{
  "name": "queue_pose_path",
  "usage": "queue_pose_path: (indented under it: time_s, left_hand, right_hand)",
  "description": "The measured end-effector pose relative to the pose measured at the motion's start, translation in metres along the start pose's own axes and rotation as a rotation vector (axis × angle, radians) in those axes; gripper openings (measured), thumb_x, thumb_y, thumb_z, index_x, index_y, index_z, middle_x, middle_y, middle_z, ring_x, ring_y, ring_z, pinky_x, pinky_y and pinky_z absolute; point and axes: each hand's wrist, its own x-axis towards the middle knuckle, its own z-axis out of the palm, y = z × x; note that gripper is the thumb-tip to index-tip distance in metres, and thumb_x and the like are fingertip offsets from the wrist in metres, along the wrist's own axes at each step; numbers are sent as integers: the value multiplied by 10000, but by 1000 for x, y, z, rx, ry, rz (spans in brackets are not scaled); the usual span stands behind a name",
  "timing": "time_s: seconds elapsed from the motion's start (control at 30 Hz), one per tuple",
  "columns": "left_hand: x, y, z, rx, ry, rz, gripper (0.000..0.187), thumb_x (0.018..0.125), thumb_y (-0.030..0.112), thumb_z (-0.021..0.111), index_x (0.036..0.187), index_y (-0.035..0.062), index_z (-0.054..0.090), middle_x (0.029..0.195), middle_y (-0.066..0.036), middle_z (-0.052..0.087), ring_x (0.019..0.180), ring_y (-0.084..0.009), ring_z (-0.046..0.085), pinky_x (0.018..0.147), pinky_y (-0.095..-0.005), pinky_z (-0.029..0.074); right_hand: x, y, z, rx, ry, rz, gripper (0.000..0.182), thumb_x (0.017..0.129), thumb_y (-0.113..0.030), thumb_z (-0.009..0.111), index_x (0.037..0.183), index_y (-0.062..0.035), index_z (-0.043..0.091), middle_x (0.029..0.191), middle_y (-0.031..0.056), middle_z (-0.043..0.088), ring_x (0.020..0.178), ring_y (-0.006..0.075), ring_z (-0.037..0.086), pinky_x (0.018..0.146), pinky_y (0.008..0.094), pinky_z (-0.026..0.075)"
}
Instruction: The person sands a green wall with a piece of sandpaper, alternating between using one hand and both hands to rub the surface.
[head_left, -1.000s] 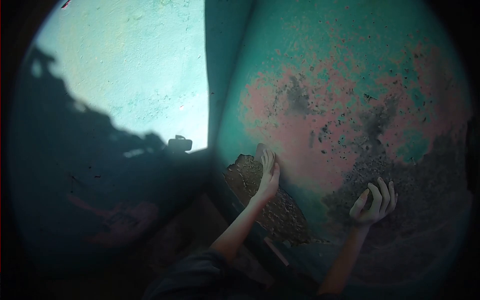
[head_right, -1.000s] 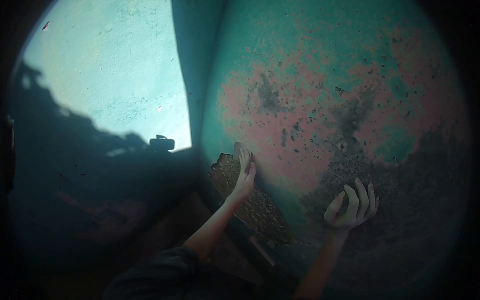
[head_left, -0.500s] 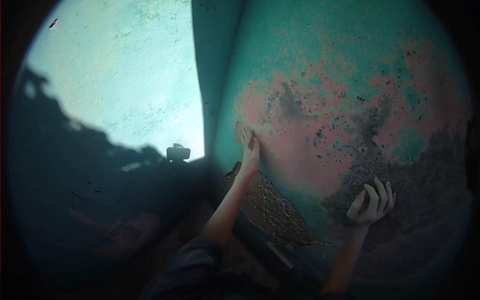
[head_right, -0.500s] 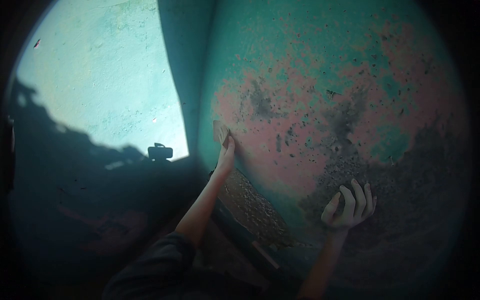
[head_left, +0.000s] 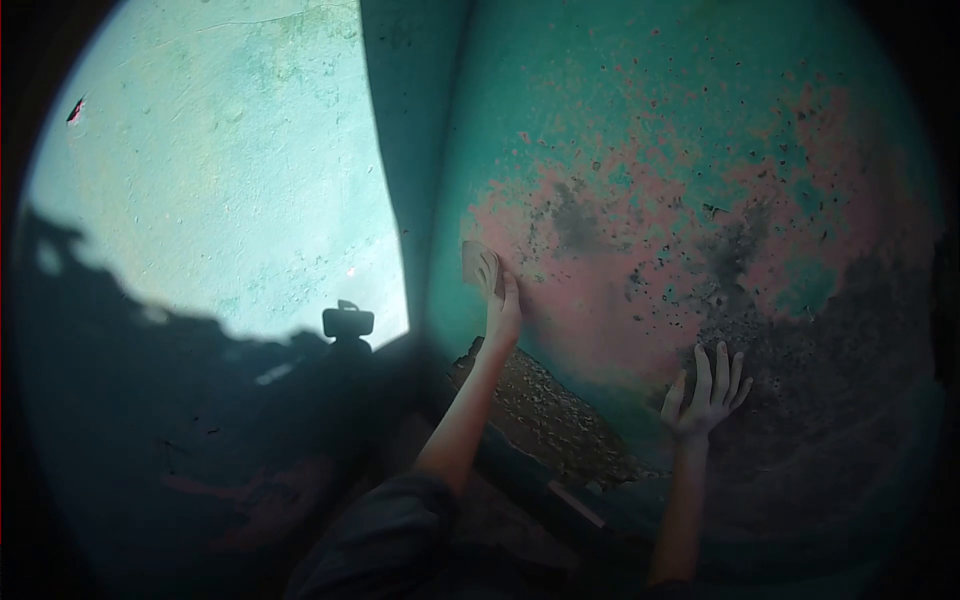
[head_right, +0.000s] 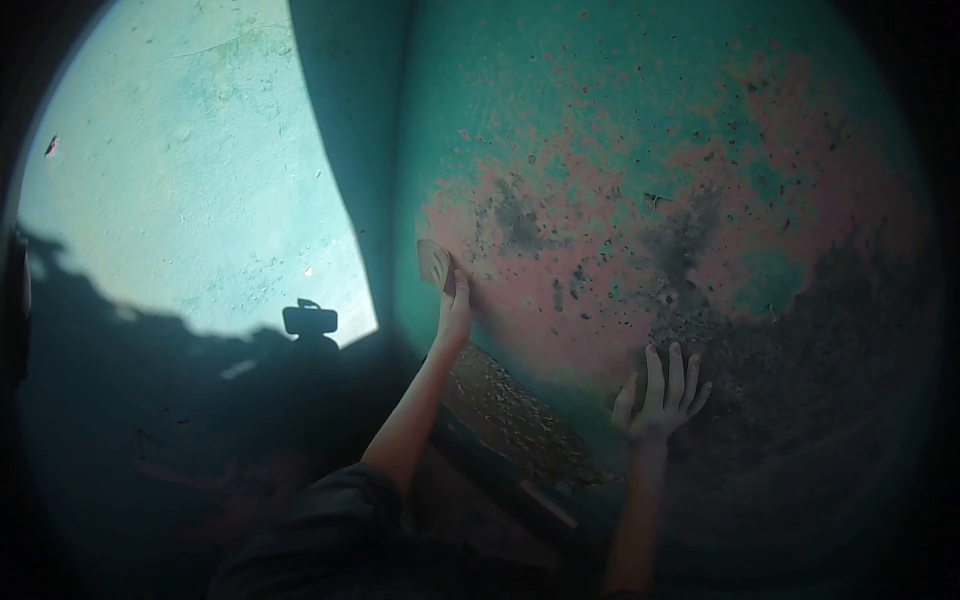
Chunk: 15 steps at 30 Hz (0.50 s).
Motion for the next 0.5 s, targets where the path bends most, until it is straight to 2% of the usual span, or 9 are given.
queue_pose_path:
  time_s: [0.03, 0.13, 0.2, 0.23, 0.33, 0.4, 0.43, 0.5]
  left_hand:
    - [5, -3, -2, -2, 41, 17, 647, 1122, 336, 307, 1626, 23, 49, 1704, -190, -38, 1558, -411, -90, 1254, -516, -11]
    - [-59, -6, 23, 38, -17, -6, 627, 1121, 309, 308, 1625, 21, 75, 1702, -203, -23, 1556, -420, -97, 1251, -521, -10]
    - [-82, 4, 26, 4, -198, -18, 611, 1119, 285, 309, 1624, 18, 95, 1700, -209, -24, 1554, -432, -87, 1250, -524, -5]
    - [-71, 7, 19, 51, -199, 44, 607, 1118, 284, 310, 1623, 14, 107, 1700, -212, -13, 1552, -445, -73, 1250, -529, 4]
    - [-3, 7, -16, 72, -169, 50, 614, 1119, 304, 319, 1620, 9, 122, 1699, -215, 9, 1556, -435, -51, 1256, -510, 15]
    - [45, -2, -35, -11, -76, 54, 630, 1120, 327, 325, 1620, 9, 110, 1701, -207, -15, 1561, -411, -64, 1261, -480, 12]
    - [45, -6, -37, -42, -40, 45, 639, 1121, 338, 329, 1621, 9, 104, 1701, -202, -28, 1563, -398, -70, 1264, -465, 10]
    - [7, -9, -21, 41, -101, 6, 648, 1121, 343, 322, 1622, 12, 80, 1700, -203, -47, 1561, -403, -81, 1261, -473, 4]
  right_hand:
    - [-4, -8, 6, -3, -15, -17, 429, 916, -270, 553, 1299, -118, 673, 1473, 123, 550, 1457, 344, 402, 1251, 535, 106]
    - [-11, -35, 26, 4, -42, -9, 422, 914, -272, 557, 1295, -141, 680, 1475, 109, 553, 1472, 337, 387, 1254, 547, 61]
    - [-9, -50, 37, 23, -17, -15, 418, 914, -275, 551, 1294, -163, 684, 1466, 102, 563, 1469, 337, 391, 1254, 545, 54]
    - [-14, -55, 42, 38, -28, 9, 425, 903, -294, 555, 1292, -187, 687, 1453, 87, 576, 1455, 321, 411, 1255, 536, 55]
    - [-25, -66, 50, 78, -66, -15, 435, 882, -315, 576, 1286, -201, 690, 1444, 59, 586, 1434, 287, 438, 1254, 523, 76]
    - [-27, -66, 57, 67, -71, -28, 443, 874, -320, 585, 1289, -205, 687, 1435, 46, 593, 1424, 272, 448, 1251, 518, 90]
    - [-31, -68, 56, 73, -72, -47, 451, 865, -325, 593, 1292, -209, 684, 1427, 33, 600, 1414, 257, 459, 1248, 513, 104]
    - [-34, -71, 56, 74, -82, -9, 452, 867, -328, 597, 1298, -219, 679, 1431, 26, 596, 1408, 253, 466, 1244, 510, 116]
